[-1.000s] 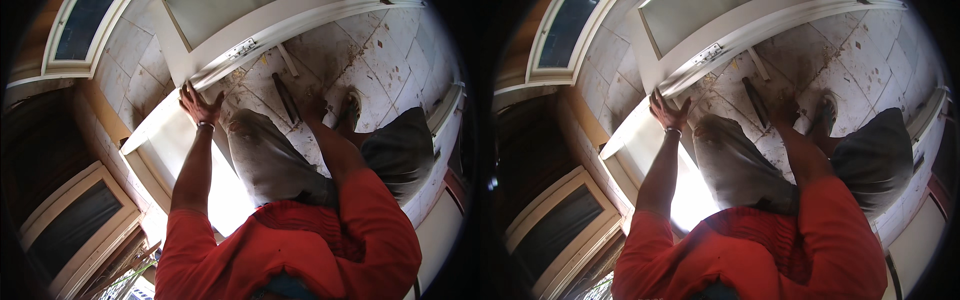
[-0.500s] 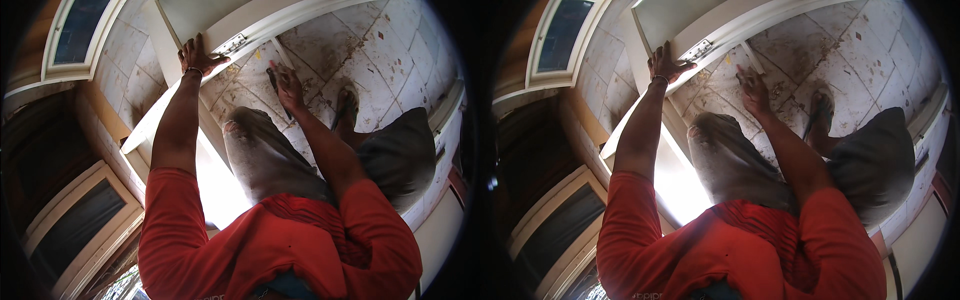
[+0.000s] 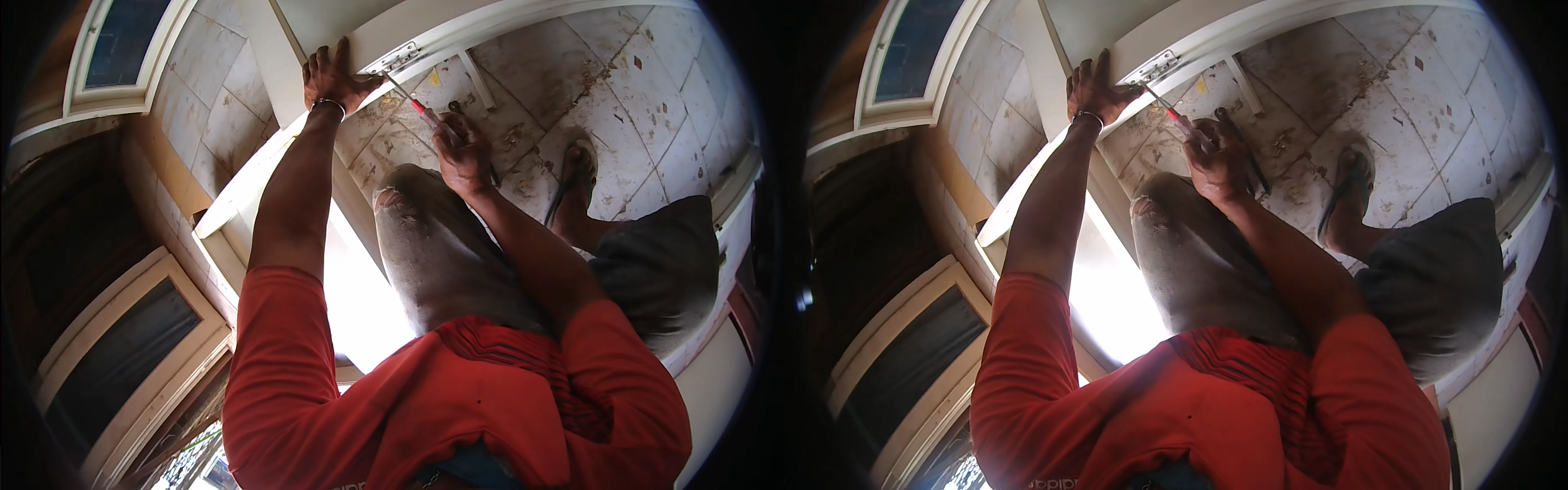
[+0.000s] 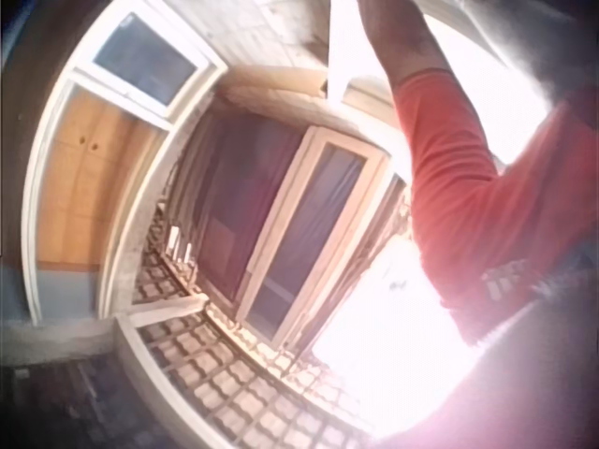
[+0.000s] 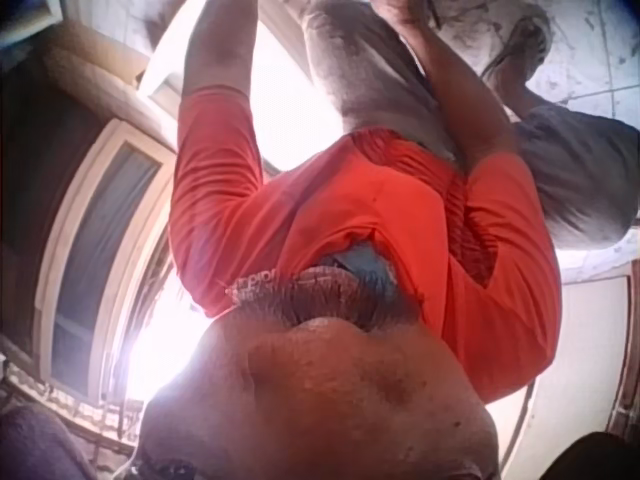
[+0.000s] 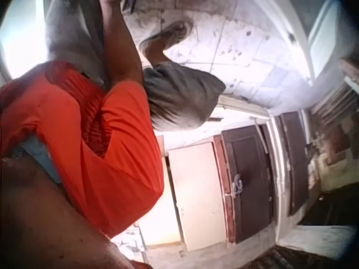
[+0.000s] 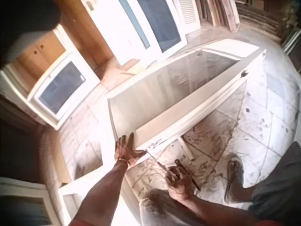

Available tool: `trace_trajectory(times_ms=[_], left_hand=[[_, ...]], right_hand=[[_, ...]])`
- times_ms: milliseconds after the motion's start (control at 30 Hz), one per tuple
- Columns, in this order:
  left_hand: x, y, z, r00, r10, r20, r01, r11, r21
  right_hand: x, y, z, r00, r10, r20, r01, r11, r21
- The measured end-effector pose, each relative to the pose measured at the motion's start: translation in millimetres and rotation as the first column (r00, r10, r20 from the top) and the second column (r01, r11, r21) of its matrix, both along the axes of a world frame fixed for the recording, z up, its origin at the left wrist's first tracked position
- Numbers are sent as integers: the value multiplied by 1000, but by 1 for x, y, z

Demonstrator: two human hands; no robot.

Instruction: The person uses pliers and a screwdriver to remove hardware from a door frame on the floor, then carries the frame across the room.

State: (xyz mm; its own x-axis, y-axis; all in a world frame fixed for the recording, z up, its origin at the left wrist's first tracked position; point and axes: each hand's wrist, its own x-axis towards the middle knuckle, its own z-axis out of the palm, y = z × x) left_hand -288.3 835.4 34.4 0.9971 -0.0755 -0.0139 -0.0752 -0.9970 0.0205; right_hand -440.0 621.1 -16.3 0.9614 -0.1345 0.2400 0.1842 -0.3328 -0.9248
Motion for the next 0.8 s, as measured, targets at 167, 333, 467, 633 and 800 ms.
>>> trace_trajectory(times_ms=[167, 333, 467, 633, 800], left_hand=[[0, -1, 0, 1000, -7, 7, 6, 1000, 16], [3, -3, 0, 998, -30, 47, 30, 999, 13], [0, -5, -1, 999, -26, 45, 26, 1000, 0], [-4, 0, 0, 1000, -3, 18, 3, 1000, 2], [-3, 2, 1, 999, 17, 34, -17, 1000, 0]], right_hand=[[5, 9, 25, 960, -75, -269, 94, 994, 58], [-6, -8, -28, 1000, -12, -8, 10, 977, -214], [-24, -73, -54, 993, -36, -111, -25, 863, -505], [-46, -67, -47, 934, -65, -353, -205, 711, -673], [-43, -67, -87, 838, -71, -541, -348, 695, -630]])
